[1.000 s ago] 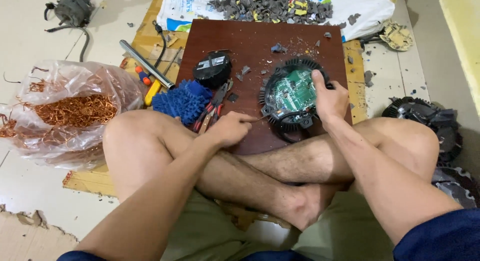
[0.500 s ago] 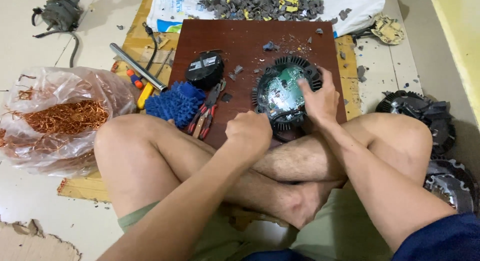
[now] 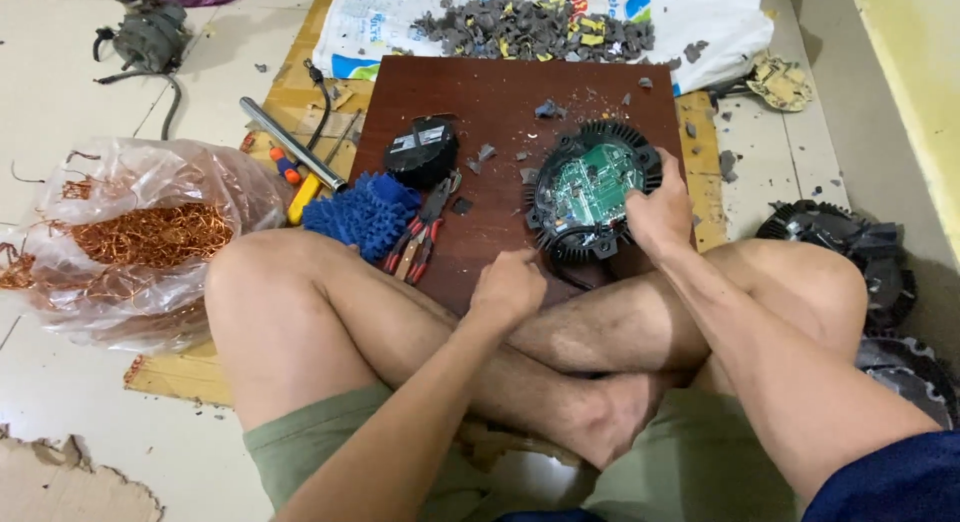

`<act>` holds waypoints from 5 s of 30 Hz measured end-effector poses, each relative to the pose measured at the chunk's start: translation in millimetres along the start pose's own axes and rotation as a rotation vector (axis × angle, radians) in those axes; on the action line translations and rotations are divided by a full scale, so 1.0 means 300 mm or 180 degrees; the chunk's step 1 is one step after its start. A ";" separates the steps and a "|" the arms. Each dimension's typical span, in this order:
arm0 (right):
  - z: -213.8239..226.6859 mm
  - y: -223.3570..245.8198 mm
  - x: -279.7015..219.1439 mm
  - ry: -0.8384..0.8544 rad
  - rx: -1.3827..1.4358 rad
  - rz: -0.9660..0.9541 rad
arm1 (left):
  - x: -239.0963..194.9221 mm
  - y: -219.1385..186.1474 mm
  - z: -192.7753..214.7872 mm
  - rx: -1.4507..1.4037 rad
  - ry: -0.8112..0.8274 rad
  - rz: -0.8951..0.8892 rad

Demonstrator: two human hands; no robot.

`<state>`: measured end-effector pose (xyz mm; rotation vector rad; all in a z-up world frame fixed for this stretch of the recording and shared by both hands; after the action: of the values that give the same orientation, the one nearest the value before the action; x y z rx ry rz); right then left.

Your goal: The person sits cross-legged on the floor and uses a screwdriver to pry and remove components from a circular electronic device with a green circuit board. The person works on the device placed on a wooden board, surrounded by tools and debris.

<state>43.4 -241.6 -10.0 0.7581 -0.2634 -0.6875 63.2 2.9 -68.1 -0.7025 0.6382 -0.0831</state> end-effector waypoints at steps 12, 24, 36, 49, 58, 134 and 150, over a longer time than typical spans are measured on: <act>-0.040 -0.071 0.014 -0.0471 0.0003 -0.0121 | 0.054 -0.017 0.012 -0.0456 -0.0146 0.0168; -0.052 -0.068 0.027 -0.0244 0.0048 -0.0007 | 0.001 -0.072 0.193 0.0674 0.0109 -0.0566; -0.004 0.011 -0.050 -0.0154 0.0169 -0.0190 | 0.177 0.188 0.225 0.1756 -0.0097 0.0133; -0.024 -0.039 -0.006 -0.0317 0.0111 -0.0142 | 0.240 0.245 0.373 0.1543 -0.0747 0.1099; -0.029 -0.058 -0.002 -0.0190 0.0153 -0.0185 | 0.149 0.122 0.413 0.2247 -0.0817 0.0706; -0.061 -0.066 -0.024 -0.0166 0.0365 -0.0338 | 0.143 0.015 -0.273 -0.3132 0.1654 0.1106; -0.046 -0.008 -0.033 -0.0165 0.0594 -0.0098 | 0.246 0.147 -0.063 -0.0995 0.1577 0.0948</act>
<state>41.0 -229.0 -21.2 0.9247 -0.3675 -0.7191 105.9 5.4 -144.9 -0.8880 1.2432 0.1259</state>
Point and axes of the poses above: each hand's wrist, its own x-axis towards the middle knuckle, its own z-axis out of the back of the hand, y = z × x, the point moved 8 cm from there along x, towards the middle knuckle, and after that the axes turned 2 degrees about z, right-handed, at the moved point
